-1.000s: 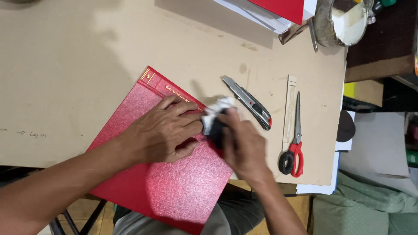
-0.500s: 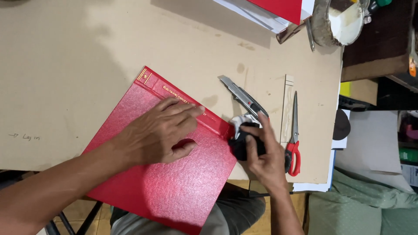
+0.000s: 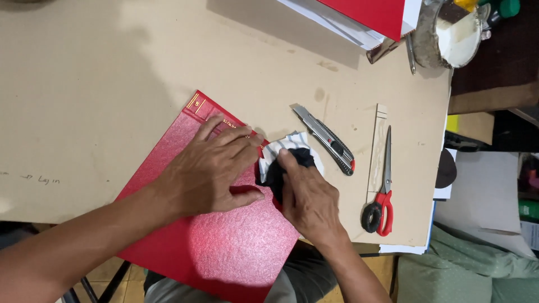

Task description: Creating a spine template by cutting a cardboard strip and applying it to a book cover using a utility knife and scissors.

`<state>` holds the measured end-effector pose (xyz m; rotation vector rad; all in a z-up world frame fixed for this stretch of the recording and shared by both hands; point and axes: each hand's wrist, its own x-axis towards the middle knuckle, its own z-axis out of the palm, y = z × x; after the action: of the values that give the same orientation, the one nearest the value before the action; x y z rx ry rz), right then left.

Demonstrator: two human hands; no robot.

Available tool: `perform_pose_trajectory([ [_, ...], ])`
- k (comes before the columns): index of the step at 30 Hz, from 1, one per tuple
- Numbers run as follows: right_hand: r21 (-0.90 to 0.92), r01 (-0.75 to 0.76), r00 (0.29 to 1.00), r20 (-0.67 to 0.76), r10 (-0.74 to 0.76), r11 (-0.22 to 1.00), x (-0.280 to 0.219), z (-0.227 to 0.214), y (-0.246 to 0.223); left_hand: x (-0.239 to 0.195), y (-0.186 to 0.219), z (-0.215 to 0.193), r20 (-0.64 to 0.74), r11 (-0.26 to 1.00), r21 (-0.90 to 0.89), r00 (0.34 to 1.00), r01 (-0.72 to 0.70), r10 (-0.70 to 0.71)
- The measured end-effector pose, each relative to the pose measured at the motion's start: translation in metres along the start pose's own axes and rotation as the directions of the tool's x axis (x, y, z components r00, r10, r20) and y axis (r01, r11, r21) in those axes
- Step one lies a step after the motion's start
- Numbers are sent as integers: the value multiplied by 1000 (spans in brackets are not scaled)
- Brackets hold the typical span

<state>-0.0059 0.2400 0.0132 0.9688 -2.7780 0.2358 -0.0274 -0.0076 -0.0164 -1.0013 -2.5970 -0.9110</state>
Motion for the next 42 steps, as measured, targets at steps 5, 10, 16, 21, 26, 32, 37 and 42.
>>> perform_pose_trajectory([
  [5,18,12,999,49,-13,1000,2,5,-4,-3,-1,3,-17,1000,14,1000,-13,14],
  [10,68,-9,999,54,5,998,16,8,-7,3,5,0,-25,998,-54,1000,-10,9],
  [16,166,31,989,-146,-7,986,8,-8,-5,4,3,-2,15,999,-43,1000,19,-18],
  [21,189,-173,964,234,127,967,19,13,-6,6,4,0,-5,1000,-20,1000,-7,7],
  [26,348,-494,863,85,498,797,1,-34,54,3,4,-1,37,1000,-5,999,14,-13],
  [32,-38,-582,805,-169,569,812,-37,-57,175,4,5,-3,98,998,-61,995,-2,8],
  [37,-324,-527,845,-298,444,786,-45,-40,211,8,9,-6,92,997,-7,993,-73,73],
  [42,-263,-809,588,-348,730,526,19,-39,198,7,9,-2,41,991,116,997,-70,65],
])
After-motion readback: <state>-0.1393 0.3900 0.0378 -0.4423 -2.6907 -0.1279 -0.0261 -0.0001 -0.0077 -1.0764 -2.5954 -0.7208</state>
